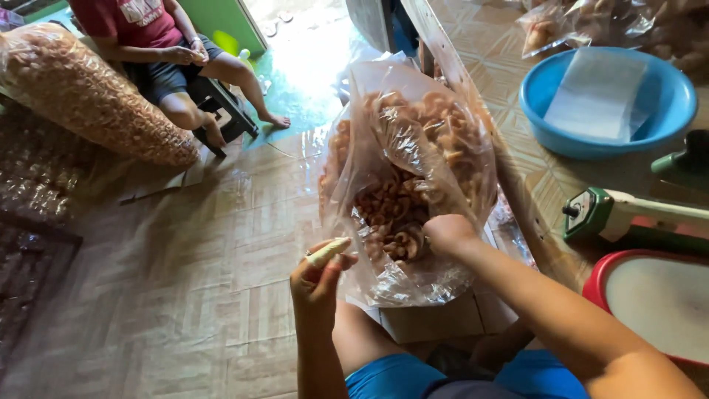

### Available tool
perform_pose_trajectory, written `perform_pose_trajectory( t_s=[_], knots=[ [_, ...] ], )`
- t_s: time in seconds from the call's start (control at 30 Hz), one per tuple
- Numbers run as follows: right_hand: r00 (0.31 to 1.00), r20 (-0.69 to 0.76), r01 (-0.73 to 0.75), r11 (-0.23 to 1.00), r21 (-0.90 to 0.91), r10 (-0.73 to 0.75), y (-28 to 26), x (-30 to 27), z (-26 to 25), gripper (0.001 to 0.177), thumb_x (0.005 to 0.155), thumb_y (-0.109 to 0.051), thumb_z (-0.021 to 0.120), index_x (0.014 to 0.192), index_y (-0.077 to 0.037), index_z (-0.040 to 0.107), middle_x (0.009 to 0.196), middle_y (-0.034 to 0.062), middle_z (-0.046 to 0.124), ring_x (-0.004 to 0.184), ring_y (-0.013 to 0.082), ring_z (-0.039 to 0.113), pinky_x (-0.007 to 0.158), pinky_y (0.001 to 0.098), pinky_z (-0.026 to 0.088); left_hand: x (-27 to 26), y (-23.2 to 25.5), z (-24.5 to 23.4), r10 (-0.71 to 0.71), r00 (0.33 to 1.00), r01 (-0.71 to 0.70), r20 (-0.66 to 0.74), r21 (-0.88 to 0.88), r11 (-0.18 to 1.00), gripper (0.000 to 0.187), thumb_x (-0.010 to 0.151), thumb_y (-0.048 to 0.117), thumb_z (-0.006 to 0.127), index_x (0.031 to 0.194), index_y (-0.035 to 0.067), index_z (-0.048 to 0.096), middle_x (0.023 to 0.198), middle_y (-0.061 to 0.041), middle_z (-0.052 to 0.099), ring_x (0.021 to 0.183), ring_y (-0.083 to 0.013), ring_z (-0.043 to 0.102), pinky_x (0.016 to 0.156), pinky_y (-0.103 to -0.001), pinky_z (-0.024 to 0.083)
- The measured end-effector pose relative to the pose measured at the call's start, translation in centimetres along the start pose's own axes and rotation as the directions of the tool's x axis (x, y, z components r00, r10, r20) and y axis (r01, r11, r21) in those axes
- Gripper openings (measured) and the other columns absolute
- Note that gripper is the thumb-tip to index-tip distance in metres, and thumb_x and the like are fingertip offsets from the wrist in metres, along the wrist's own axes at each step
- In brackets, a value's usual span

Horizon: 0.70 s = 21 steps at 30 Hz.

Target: The person is manually packaging snacks by scooping them into small plastic bags and sealing the bags using a heat sealer.

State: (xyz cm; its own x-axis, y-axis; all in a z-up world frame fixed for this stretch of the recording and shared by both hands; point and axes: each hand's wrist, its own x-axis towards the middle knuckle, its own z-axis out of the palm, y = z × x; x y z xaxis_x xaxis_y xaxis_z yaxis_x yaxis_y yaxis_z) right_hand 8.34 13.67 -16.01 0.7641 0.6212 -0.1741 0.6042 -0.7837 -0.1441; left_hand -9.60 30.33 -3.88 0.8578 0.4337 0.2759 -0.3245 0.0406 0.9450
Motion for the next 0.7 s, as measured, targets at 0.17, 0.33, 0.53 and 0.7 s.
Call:
perform_pose_trajectory(
  t_s=[0.17,0.33,0.53,0.7],
  knots=[
    [0.995,0.073,-0.078,0.993,0.091,0.071,-1.8,-0.7,0.8,0.019,0.063,-0.014,0.062,0.080,-0.009,0.066,0.083,0.0109,0.064,0.074,0.0296,0.060,0.070,0.0376,0.048,-0.1,0.2,0.6,0.097,0.995,-0.101,0.026,0.241,0.965,0.024,0.067,-0.009,0.065,0.090,-0.004,0.066,0.096,-0.007,0.061,0.064,-0.0100,0.058,0.058,-0.018,0.048],
    [0.986,0.099,-0.165,0.889,0.427,0.135,-1.5,-0.3,1.8,0.013,0.064,-0.009,0.056,0.072,-0.008,0.065,0.071,0.0096,0.063,0.066,0.0258,0.059,0.065,0.0350,0.045,-0.6,-0.2,0.1,0.041,0.998,-0.056,0.055,0.302,0.952,0.034,0.063,-0.013,0.062,0.095,-0.003,0.066,0.095,-0.006,0.057,0.059,-0.0080,0.052,0.051,-0.018,0.042],
    [0.975,0.156,-0.217,0.854,0.472,0.161,-4.2,0.6,3.3,0.013,0.069,-0.019,0.056,0.076,-0.016,0.068,0.064,0.0008,0.066,0.057,0.0181,0.060,0.055,0.0309,0.046,-0.3,1.1,1.2,0.100,0.989,-0.137,0.111,0.410,0.902,0.042,0.059,-0.012,0.056,0.098,0.001,0.065,0.103,-0.005,0.062,0.056,-0.0074,0.047,0.048,-0.017,0.041],
    [0.977,0.049,-0.192,0.757,0.624,0.208,-5.5,0.2,4.4,0.017,0.066,-0.016,0.059,0.081,-0.010,0.066,0.071,0.0073,0.065,0.062,0.0251,0.059,0.060,0.0345,0.045,-0.2,2.4,2.2,0.160,0.974,-0.216,0.158,0.458,0.862,0.040,0.062,-0.012,0.054,0.096,0.004,0.065,0.097,-0.003,0.064,0.055,-0.0071,0.043,0.048,-0.017,0.040]
  ],
)
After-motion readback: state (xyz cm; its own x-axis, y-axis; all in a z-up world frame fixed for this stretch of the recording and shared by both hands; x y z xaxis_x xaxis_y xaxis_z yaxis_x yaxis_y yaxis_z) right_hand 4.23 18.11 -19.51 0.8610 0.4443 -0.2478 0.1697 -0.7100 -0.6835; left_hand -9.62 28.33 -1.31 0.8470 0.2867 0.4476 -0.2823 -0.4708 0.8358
